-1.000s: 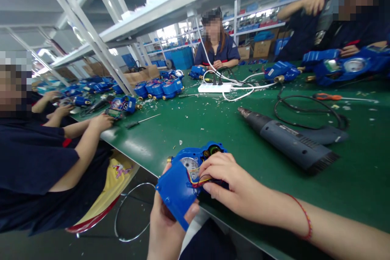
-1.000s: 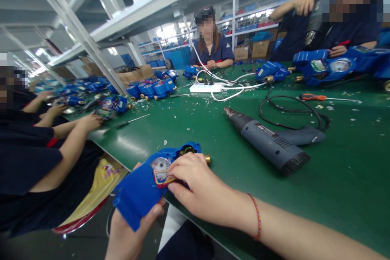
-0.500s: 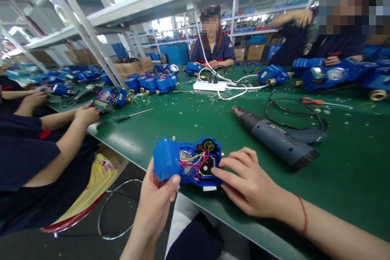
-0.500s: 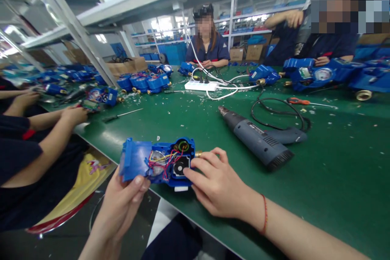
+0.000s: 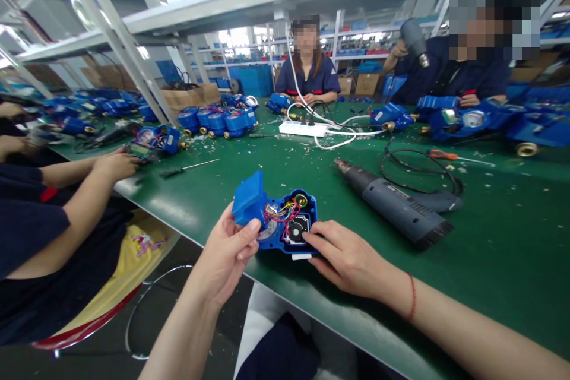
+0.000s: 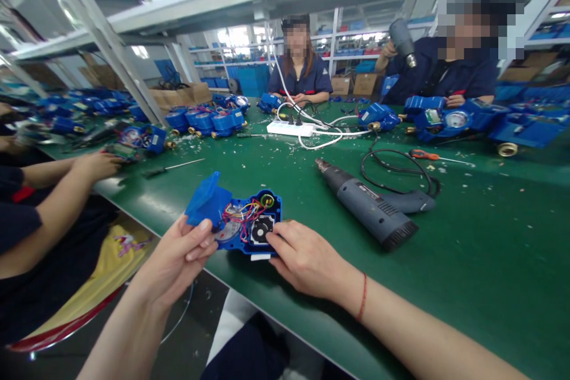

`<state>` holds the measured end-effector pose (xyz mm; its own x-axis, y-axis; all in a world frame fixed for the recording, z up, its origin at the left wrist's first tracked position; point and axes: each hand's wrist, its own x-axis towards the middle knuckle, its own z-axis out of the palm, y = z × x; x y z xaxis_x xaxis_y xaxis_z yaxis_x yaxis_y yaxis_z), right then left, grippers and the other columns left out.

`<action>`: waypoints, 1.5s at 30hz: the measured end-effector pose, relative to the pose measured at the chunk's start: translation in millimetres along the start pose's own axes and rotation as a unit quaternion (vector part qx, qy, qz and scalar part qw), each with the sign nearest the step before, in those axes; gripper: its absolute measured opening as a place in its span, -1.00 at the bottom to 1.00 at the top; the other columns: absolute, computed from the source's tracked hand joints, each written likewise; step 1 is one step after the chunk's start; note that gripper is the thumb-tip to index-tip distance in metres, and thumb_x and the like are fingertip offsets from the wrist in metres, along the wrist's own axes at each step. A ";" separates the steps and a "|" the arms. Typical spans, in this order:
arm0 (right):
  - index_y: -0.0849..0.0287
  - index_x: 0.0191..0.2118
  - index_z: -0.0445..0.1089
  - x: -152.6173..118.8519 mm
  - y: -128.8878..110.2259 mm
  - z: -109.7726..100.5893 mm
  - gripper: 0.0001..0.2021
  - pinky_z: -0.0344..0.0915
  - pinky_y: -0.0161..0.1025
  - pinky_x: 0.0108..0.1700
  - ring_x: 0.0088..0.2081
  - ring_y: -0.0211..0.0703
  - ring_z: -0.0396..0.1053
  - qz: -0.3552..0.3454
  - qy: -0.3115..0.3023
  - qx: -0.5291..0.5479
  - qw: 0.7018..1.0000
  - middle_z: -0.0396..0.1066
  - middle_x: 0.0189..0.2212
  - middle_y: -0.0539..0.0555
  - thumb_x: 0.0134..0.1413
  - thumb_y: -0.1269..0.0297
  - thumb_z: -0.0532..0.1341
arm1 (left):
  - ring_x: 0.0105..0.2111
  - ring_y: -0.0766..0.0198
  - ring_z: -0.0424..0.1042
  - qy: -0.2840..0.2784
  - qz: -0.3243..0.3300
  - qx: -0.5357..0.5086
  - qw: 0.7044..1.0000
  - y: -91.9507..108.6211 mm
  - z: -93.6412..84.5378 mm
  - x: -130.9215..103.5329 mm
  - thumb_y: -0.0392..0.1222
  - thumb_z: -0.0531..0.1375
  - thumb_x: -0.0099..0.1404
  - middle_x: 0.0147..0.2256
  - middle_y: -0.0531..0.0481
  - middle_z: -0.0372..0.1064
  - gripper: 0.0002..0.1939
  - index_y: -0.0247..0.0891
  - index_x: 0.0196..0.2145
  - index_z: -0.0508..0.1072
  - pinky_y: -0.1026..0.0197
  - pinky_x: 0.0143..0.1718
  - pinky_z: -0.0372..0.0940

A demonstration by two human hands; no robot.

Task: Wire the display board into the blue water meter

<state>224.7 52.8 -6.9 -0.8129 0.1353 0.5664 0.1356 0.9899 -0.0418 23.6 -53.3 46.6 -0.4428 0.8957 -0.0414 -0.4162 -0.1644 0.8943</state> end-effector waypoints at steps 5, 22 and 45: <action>0.39 0.15 0.31 13.6 -3.0 -7.6 -0.48 0.21 0.18 0.04 -0.06 0.17 0.22 0.045 -0.054 -0.067 0.995 0.36 -0.04 0.34 0.20 0.11 0.18 | -0.72 0.65 0.01 -0.012 -0.024 -0.023 0.999 5.2 0.5 1.5 -0.31 0.53 -0.12 -0.48 0.17 0.36 -0.42 -0.23 -0.13 0.45 0.56 -0.73 0.01; 0.29 -0.01 0.40 37.7 -0.6 -16.1 -0.58 0.05 0.04 -0.03 -0.12 0.07 0.20 0.087 -0.088 -0.054 0.991 0.36 -0.14 0.22 0.26 0.02 0.12 | -0.74 0.65 0.04 -0.007 -0.052 -0.088 0.995 8.6 -12.3 15.1 -0.31 0.53 -0.10 -0.66 0.25 0.21 -0.60 -0.28 -0.45 0.36 0.56 -0.69 0.01; 0.20 -0.16 0.38 31.7 -10.6 -17.1 -0.78 0.06 0.03 0.02 -0.08 -0.03 0.20 0.152 0.021 0.098 0.983 0.36 -0.14 0.16 0.32 0.25 0.02 | -0.75 0.65 0.05 -0.002 -0.045 -0.108 0.993 3.1 -18.0 15.0 -0.30 0.53 -0.11 -0.69 0.25 0.22 -0.54 -0.28 -0.53 0.26 0.54 -0.68 0.02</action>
<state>207.2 45.8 25.5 -0.7269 0.4276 0.5373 0.2531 0.8942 -0.3693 1.4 -47.8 40.8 -0.3928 0.9125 -0.1143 -0.6150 -0.1683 0.7704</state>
